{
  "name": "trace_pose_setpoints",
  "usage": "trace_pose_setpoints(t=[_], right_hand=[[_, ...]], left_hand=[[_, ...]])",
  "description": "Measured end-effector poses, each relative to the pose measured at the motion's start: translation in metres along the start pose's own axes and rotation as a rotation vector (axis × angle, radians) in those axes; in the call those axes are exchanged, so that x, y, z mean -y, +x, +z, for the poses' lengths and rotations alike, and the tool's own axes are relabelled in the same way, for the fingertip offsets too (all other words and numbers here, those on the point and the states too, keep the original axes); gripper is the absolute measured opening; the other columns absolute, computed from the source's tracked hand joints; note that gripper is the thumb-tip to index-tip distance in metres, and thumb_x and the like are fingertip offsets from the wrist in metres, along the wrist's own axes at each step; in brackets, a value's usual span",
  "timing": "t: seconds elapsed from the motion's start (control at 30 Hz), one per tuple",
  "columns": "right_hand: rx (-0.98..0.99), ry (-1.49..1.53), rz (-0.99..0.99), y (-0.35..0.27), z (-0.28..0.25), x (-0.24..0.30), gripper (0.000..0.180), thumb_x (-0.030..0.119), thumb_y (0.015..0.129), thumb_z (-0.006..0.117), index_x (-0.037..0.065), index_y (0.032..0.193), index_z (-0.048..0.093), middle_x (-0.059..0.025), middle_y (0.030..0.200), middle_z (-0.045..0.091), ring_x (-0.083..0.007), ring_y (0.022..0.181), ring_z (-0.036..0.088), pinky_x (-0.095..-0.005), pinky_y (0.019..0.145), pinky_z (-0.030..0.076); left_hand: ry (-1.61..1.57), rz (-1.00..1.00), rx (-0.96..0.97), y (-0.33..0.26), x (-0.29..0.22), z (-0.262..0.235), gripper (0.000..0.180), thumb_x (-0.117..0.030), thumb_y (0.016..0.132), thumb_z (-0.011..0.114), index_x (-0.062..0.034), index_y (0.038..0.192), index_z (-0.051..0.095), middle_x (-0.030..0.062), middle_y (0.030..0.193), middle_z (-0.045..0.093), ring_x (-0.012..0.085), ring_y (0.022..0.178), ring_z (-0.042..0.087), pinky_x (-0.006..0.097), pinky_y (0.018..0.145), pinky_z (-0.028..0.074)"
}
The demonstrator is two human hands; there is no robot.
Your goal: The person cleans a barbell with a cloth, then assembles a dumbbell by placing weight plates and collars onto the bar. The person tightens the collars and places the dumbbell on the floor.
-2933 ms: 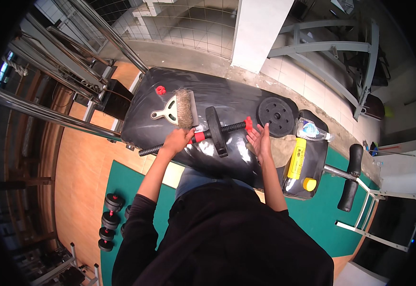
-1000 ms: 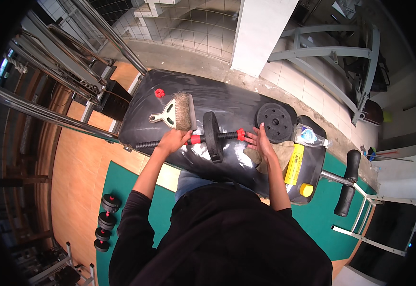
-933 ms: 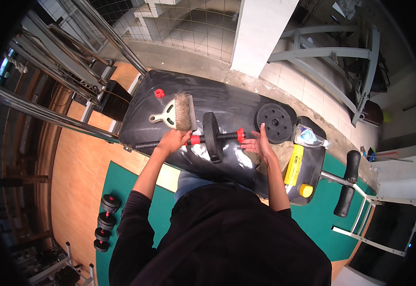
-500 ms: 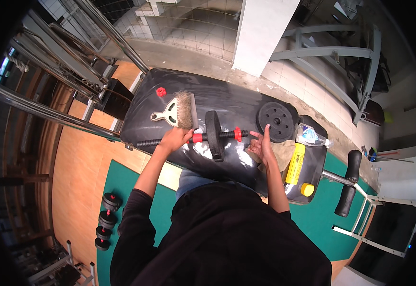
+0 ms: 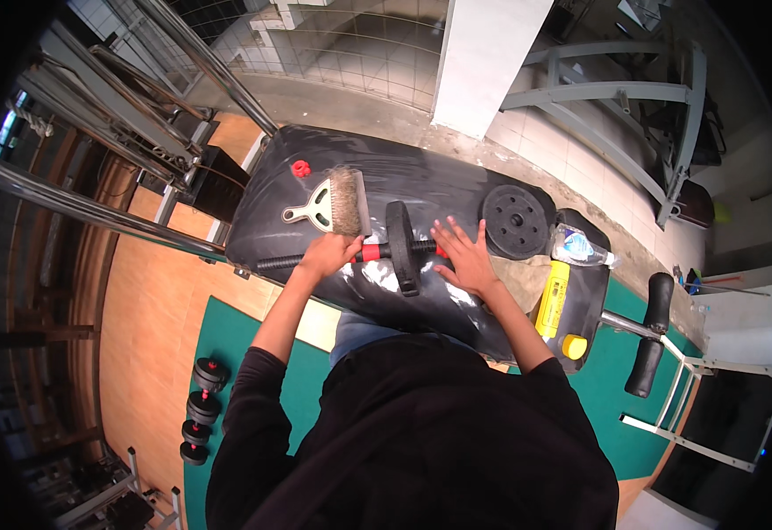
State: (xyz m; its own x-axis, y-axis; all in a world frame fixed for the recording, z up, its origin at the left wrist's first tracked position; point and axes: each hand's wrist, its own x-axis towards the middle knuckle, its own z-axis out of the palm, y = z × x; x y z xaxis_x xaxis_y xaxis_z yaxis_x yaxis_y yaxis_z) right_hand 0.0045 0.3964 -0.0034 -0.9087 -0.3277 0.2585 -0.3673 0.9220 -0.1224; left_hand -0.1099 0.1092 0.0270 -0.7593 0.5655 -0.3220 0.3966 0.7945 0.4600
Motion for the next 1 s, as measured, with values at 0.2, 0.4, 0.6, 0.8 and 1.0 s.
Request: trace_pose_setpoints(t=[0.2, 0.4, 0.6, 0.8, 1.0], right_hand=[[-0.212, 0.076, -0.068, 0.019, -0.018, -0.024, 0.073, 0.057, 0.082, 0.049, 0.01, 0.137, 0.038, -0.0085, 0.144, 0.033, -0.0269, 0.136, 0.024, -0.0575, 0.108, 0.011], [0.244, -0.141, -0.346, 0.031, -0.03, -0.052, 0.086, 0.067, 0.074, 0.048, 0.019, 0.142, 0.028, -0.0074, 0.15, 0.021, -0.0229, 0.139, 0.017, -0.0608, 0.106, 0.006], [0.127, -0.234, -0.813, 0.027, -0.021, -0.068, 0.092, 0.076, 0.071, 0.043, 0.022, 0.143, 0.028, -0.0122, 0.151, 0.016, -0.0345, 0.139, 0.011, -0.0644, 0.103, 0.0], [0.073, -0.134, -0.302, 0.033, -0.034, -0.065, 0.092, 0.075, 0.069, 0.049, 0.026, 0.143, 0.026, -0.0081, 0.152, 0.013, -0.0289, 0.14, 0.01, -0.0583, 0.107, 0.005], [0.119, -0.304, 0.194, 0.041, -0.039, -0.053, 0.087, 0.075, 0.07, 0.048, 0.033, 0.142, 0.027, -0.0021, 0.152, 0.014, -0.0253, 0.141, 0.009, -0.0576, 0.107, 0.007]], left_hand=[[-0.002, 0.041, -0.034, 0.002, -0.002, -0.002, 0.049, -0.044, 0.093, 0.036, -0.0082, 0.08, 0.066, 0.0135, 0.069, 0.065, 0.0355, 0.075, 0.062, 0.043, 0.075, 0.048], [-0.004, 0.108, -0.082, 0.008, 0.008, 0.002, 0.049, -0.043, 0.094, 0.037, -0.0071, 0.078, 0.065, 0.0158, 0.063, 0.061, 0.0379, 0.07, 0.06, 0.045, 0.07, 0.048], [0.027, 0.135, -0.066, 0.016, 0.006, -0.002, 0.049, -0.043, 0.093, 0.037, -0.007, 0.078, 0.066, 0.0145, 0.066, 0.063, 0.0362, 0.07, 0.062, 0.044, 0.07, 0.049], [0.035, 0.134, -0.064, 0.013, 0.012, 0.002, 0.047, -0.043, 0.094, 0.037, -0.0078, 0.081, 0.066, 0.014, 0.068, 0.064, 0.0359, 0.072, 0.062, 0.044, 0.071, 0.049], [0.035, 0.097, -0.015, 0.011, 0.011, -0.001, 0.045, -0.042, 0.094, 0.036, -0.0091, 0.087, 0.066, 0.0154, 0.069, 0.064, 0.0365, 0.074, 0.061, 0.044, 0.073, 0.048]])
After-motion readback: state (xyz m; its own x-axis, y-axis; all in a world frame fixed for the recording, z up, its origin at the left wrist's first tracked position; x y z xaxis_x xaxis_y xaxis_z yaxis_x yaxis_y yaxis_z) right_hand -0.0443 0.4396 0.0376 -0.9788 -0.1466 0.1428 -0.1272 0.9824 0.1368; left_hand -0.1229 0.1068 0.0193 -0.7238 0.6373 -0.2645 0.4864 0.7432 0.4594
